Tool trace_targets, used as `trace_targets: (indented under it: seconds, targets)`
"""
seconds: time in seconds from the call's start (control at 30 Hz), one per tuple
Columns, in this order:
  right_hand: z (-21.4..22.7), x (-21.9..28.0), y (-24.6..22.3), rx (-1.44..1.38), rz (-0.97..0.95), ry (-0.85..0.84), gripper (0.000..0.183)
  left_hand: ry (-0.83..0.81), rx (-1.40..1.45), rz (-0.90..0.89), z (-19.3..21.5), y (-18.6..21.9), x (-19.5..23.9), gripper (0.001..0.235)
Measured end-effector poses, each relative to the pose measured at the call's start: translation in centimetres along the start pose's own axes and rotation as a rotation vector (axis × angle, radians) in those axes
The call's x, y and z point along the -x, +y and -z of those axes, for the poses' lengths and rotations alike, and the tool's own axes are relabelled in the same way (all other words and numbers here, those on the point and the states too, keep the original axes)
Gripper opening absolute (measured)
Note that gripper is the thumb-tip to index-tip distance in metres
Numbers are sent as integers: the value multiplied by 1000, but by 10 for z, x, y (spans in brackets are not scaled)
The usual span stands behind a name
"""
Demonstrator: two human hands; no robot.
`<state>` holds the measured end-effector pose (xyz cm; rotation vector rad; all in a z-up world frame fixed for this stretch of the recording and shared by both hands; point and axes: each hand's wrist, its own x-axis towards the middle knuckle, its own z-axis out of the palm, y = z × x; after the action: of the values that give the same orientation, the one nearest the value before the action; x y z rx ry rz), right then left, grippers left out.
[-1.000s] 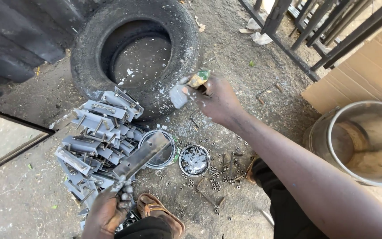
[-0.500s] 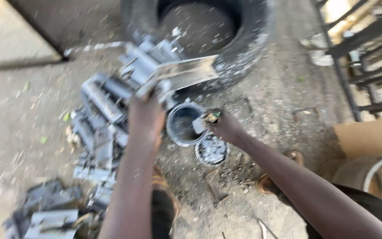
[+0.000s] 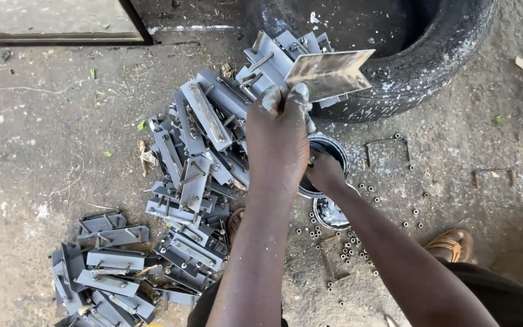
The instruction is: The person is painting a pile of metal brackets using a paintbrush and grey paint in an outdoor workspace.
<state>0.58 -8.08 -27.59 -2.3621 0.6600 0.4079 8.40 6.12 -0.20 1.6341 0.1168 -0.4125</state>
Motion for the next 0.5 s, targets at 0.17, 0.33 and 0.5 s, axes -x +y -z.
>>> trace_targets:
  seconds: [0.17, 0.33, 0.5]
  targets:
    - [75, 54, -51, -54, -28, -62, 32, -19, 40, -28, 4, 11, 10, 29]
    - [80, 75, -47, -177, -82, -128, 34, -18, 48, -15, -1, 16, 17, 26]
    - [44, 58, 10, -374, -44, -171, 37, -26, 80, -14, -6, 18, 26, 28]
